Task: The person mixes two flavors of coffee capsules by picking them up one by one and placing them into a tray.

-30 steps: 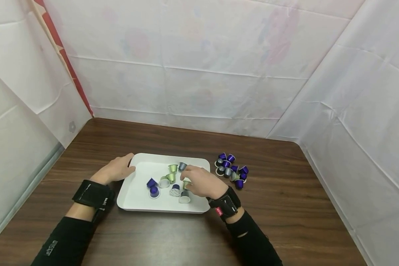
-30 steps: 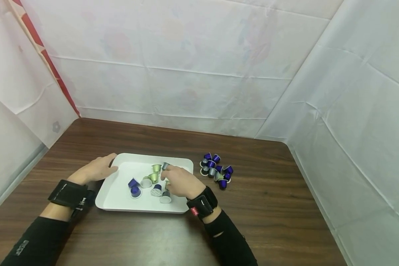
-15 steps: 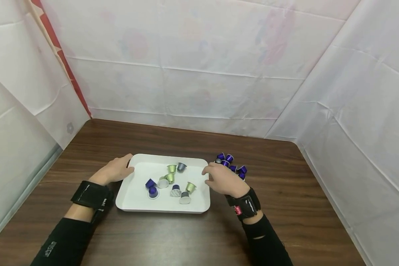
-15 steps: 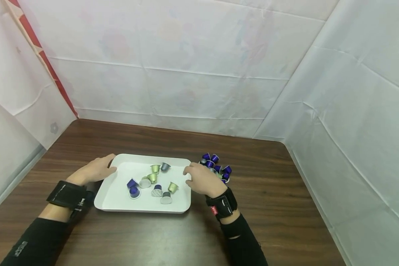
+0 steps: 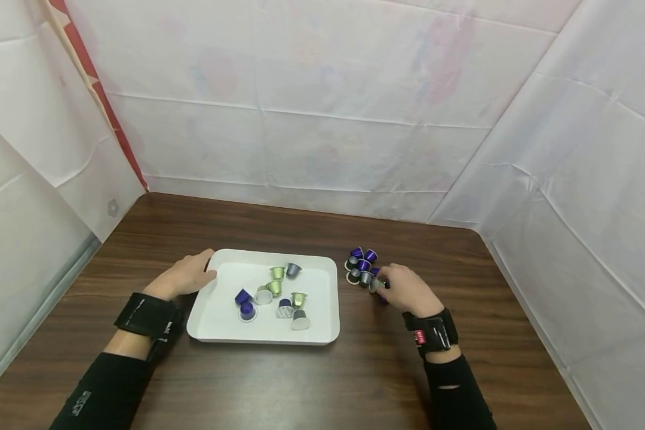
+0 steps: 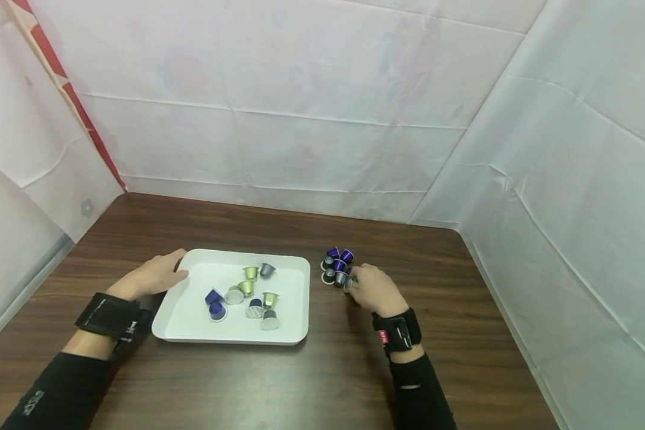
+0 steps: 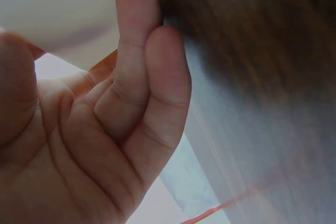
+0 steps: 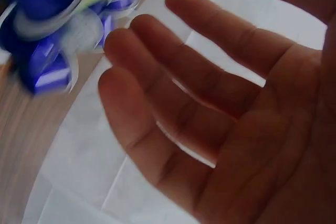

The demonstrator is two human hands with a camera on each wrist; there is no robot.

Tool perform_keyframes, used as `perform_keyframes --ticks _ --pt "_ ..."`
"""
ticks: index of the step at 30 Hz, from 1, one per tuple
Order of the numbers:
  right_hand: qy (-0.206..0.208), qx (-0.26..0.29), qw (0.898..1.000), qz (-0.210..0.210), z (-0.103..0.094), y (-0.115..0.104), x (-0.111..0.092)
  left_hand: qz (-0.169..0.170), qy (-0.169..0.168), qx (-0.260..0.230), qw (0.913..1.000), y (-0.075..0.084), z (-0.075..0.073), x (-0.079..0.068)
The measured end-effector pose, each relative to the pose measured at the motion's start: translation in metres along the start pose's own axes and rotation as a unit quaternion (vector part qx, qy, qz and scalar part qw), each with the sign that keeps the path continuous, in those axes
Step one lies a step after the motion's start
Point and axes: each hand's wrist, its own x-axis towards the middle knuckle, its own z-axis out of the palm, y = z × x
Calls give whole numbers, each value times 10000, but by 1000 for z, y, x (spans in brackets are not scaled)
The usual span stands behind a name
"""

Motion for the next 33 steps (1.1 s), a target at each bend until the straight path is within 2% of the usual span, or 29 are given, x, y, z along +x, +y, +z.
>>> perform_keyframes --ticks 3,10,18,26,33 --pt "-127 -123 9995 271 1 11 -2 -2 13 -7 10000 0 0 -1" --pt "-388 -45 9987 335 7 20 2 7 2 12 10000 0 1 -1" --pt "-439 -71 9983 363 15 22 6 -46 -8 3 10000 0 1 1" --pt "-664 -10 9972 334 18 21 8 -23 -13 -29 10000 1 0 0" --pt "-934 269 9936 583 20 18 7 -3 25 -13 10000 1 0 0"
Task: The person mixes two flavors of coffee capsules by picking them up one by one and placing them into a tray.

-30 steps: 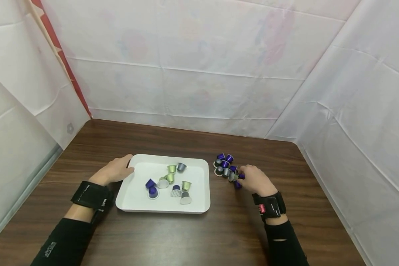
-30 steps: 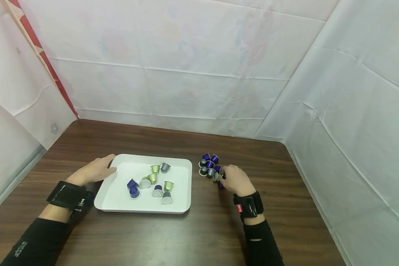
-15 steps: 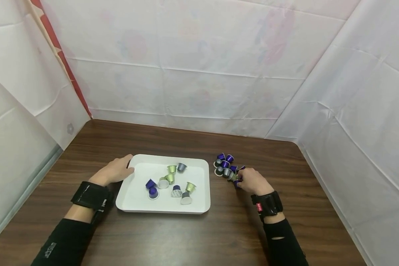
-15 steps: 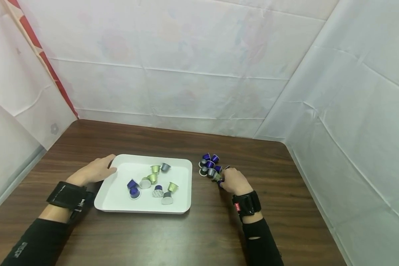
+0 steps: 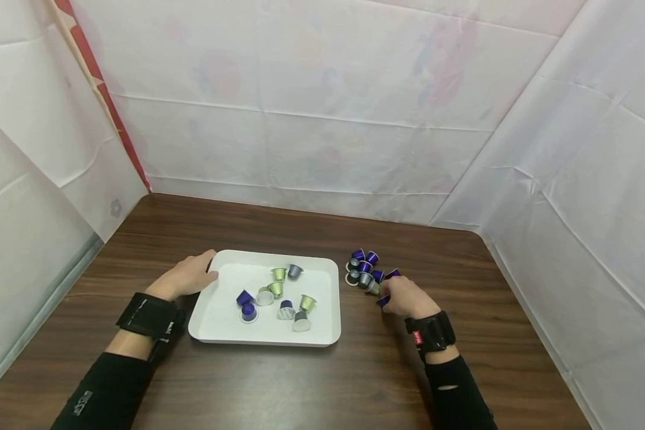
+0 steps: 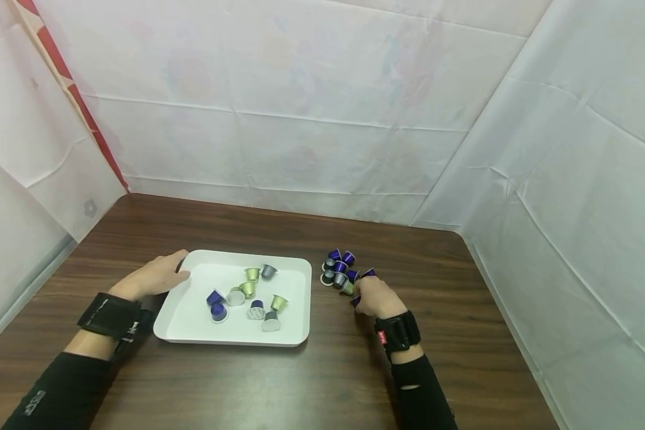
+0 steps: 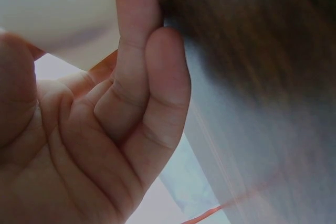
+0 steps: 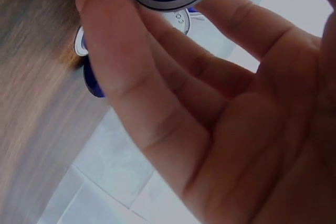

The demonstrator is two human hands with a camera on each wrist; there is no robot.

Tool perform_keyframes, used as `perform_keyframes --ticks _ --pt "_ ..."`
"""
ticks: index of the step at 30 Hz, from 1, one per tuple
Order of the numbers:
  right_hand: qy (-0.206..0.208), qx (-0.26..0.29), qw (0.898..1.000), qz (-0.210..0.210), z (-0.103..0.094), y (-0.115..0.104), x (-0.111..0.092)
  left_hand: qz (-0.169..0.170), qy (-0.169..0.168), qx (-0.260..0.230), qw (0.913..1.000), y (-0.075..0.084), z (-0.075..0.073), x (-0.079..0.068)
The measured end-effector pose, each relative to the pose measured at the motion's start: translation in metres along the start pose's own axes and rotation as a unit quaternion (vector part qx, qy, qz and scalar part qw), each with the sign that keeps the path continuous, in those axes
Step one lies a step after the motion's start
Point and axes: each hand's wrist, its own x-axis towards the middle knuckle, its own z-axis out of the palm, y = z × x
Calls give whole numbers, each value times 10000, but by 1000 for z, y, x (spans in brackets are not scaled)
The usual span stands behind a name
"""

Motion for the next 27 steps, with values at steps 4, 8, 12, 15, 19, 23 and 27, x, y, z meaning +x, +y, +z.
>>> perform_keyframes --ticks 4,8,12,15,19,23,27 --pt "-84 76 9999 72 2 -1 0 -9 12 23 10000 0 0 0" --pt "-126 52 9999 104 3 -2 -1 -17 10 38 10000 -1 1 1" --pt "-188 51 9998 45 1 -4 -3 -8 5 17 10000 -1 1 1" --pt "-191 163 9996 -92 -2 -7 -7 -9 -2 15 10000 -1 0 1" --pt "-77 194 9989 -413 -7 -13 -12 -10 -22 -10 10000 -1 0 0" --pt "87 147 9975 -678 -11 -20 -16 35 -27 -44 10000 0 -1 -1" --pt "205 204 9955 -902 -14 -26 -20 64 -10 -16 10000 0 -2 -2"
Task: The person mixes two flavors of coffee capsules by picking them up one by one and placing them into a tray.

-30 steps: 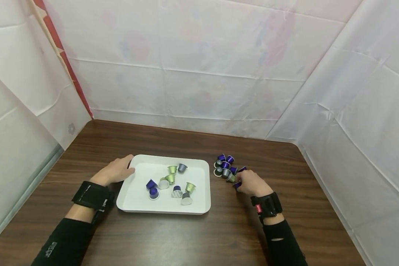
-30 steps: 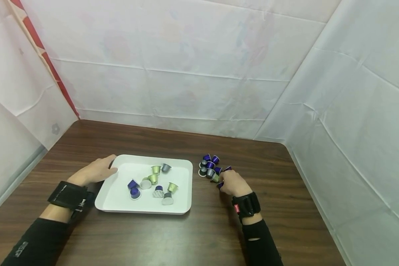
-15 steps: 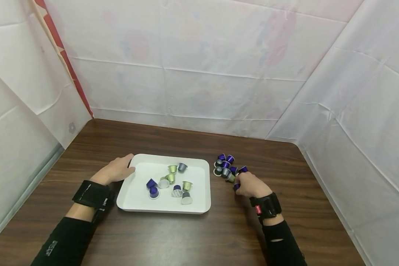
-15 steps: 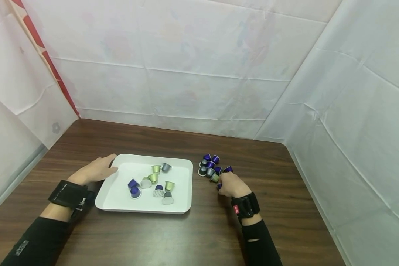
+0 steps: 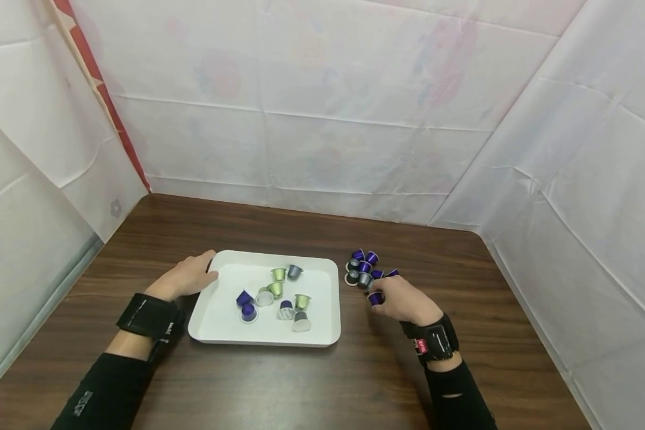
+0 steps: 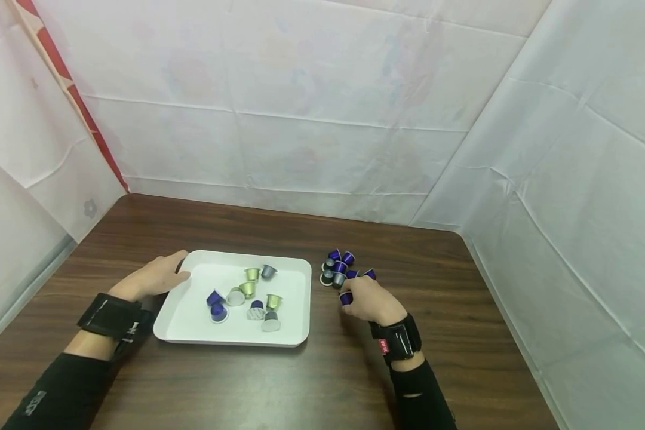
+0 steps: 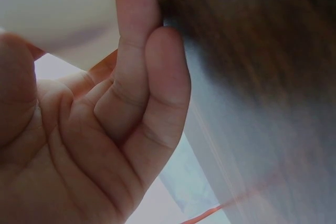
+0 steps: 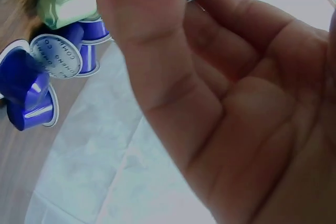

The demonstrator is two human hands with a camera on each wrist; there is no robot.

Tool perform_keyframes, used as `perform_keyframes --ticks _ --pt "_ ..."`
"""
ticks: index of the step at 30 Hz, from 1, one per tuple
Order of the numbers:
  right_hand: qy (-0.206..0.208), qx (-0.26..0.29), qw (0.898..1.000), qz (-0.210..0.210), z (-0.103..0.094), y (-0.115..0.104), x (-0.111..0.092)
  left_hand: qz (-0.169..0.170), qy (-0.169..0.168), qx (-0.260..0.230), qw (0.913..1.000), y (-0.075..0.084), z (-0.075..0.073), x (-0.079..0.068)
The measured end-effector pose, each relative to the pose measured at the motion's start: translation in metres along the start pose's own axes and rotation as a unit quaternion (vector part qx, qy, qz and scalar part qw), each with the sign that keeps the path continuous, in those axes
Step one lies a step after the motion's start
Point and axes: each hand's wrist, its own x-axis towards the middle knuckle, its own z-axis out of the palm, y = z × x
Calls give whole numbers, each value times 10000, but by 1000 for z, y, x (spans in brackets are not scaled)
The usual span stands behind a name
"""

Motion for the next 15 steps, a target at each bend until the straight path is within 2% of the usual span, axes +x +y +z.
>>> perform_keyframes --ticks 7,15 --pt "306 -185 9977 -575 -2 -14 -4 -30 22 57 10000 0 1 -1" --pt "478 -361 9945 -855 -4 -34 -4 -19 51 54 10000 -3 4 3"
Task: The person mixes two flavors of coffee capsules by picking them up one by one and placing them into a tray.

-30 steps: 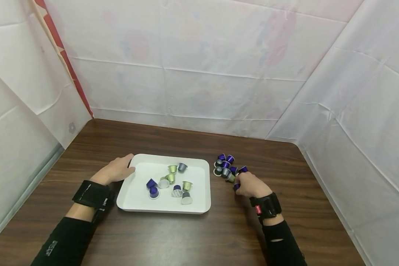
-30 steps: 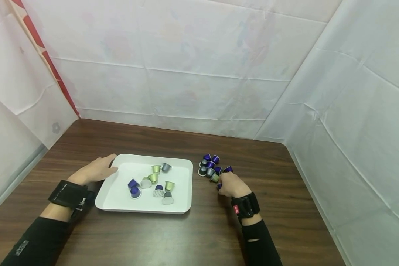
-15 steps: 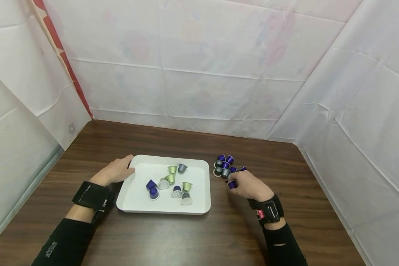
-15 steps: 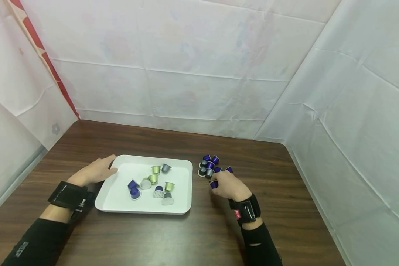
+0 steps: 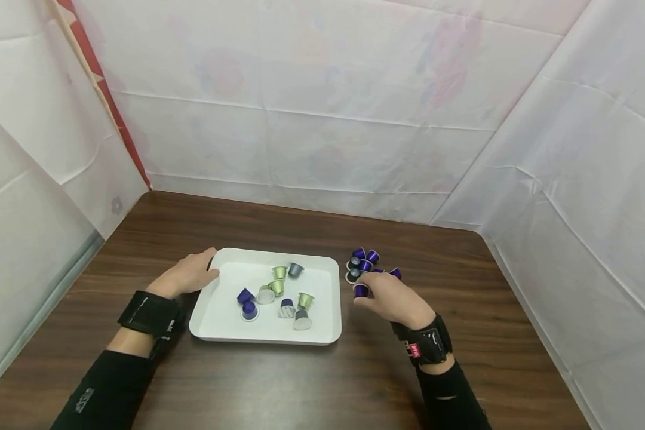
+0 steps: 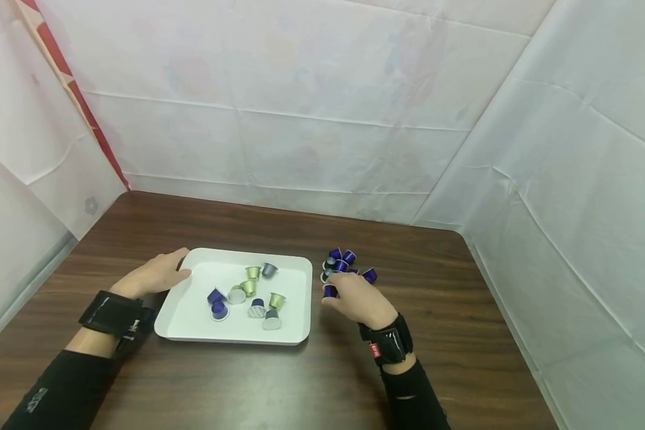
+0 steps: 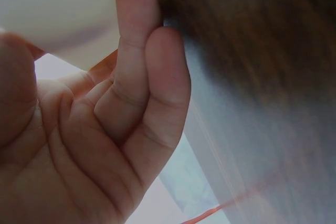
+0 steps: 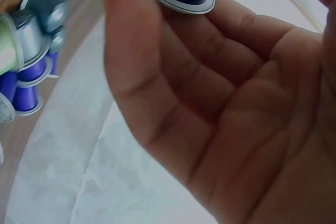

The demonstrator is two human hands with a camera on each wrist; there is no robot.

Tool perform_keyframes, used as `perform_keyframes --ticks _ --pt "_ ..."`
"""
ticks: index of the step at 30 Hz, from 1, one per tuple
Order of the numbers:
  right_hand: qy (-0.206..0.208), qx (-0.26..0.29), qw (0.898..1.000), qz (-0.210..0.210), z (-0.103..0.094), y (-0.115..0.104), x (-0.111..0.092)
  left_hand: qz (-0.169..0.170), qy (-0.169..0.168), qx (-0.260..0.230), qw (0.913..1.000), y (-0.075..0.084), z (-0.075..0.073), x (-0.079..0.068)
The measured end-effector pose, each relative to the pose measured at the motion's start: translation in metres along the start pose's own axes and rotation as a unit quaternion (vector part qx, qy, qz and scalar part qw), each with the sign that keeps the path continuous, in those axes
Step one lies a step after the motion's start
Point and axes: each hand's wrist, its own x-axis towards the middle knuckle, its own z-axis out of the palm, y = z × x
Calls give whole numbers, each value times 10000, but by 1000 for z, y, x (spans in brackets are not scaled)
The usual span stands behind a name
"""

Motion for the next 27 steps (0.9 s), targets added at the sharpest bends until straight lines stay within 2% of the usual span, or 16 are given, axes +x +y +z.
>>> perform_keyframes --ticks 7,11,21,27 --pt "-35 68 9990 -431 2 -15 8 -22 -48 13 10000 2 -1 -1" --pt "-125 -67 9978 -641 3 -23 14 -65 -57 32 10000 3 -2 -1" --pt "-443 -279 9953 -816 4 -49 24 -25 -43 75 10000 3 -5 -1" --pt "-524 -450 9916 -1096 6 -69 36 -2 -79 82 9999 3 -4 -1"
